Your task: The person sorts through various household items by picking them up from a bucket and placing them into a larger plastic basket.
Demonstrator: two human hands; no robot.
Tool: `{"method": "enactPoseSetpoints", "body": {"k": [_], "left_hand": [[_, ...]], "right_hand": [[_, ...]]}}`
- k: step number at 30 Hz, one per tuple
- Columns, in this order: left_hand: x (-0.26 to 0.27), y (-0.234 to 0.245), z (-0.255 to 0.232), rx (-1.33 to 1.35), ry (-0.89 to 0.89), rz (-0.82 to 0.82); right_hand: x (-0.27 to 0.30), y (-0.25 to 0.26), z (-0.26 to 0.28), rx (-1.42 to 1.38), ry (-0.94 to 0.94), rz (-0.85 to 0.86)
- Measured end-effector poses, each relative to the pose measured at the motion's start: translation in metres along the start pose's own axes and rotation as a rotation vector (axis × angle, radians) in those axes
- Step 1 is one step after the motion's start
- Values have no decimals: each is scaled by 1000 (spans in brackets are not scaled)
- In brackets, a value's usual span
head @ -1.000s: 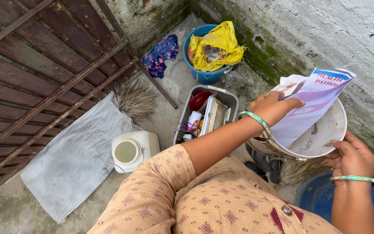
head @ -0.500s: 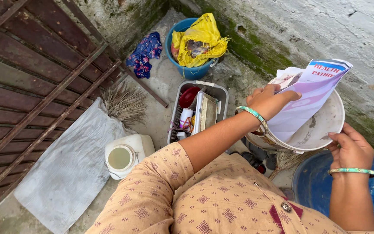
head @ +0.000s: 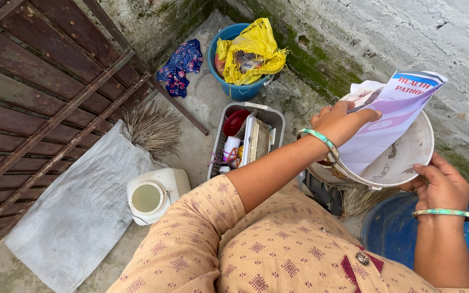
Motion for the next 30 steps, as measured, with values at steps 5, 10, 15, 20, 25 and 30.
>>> {"method": "enactPoseSetpoints", "body": {"k": [5, 10, 15, 20, 25, 30], "left_hand": [[-7, -1, -10, 27, -26, 6], [-10, -3, -16, 56, 8, 24], [-21, -12, -28, 71, -3, 33], [-38, -19, -28, 105, 31, -34], [-57, -24, -19, 89, 65, -173], [-64, -39, 3, 191, 142, -310]], "right_hand": [[-6, 3, 8, 66, 22, -24], [-22, 11, 9, 59, 58, -1], [-40, 23, 8, 39, 8, 0], [-79, 27, 11, 59, -13, 55], [-145, 17, -9, 48, -54, 176], [-196, 18, -30, 131, -124, 252]]}}
Point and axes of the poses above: each hand's wrist, its own x-axis away from the middle knuckle, its own y-axis out of the back of the hand, z = x × y, the point moved 10 cm from there along -x, towards the middle knuckle, and after that the axes turned 1 degree about x, right-handed, at the moved point
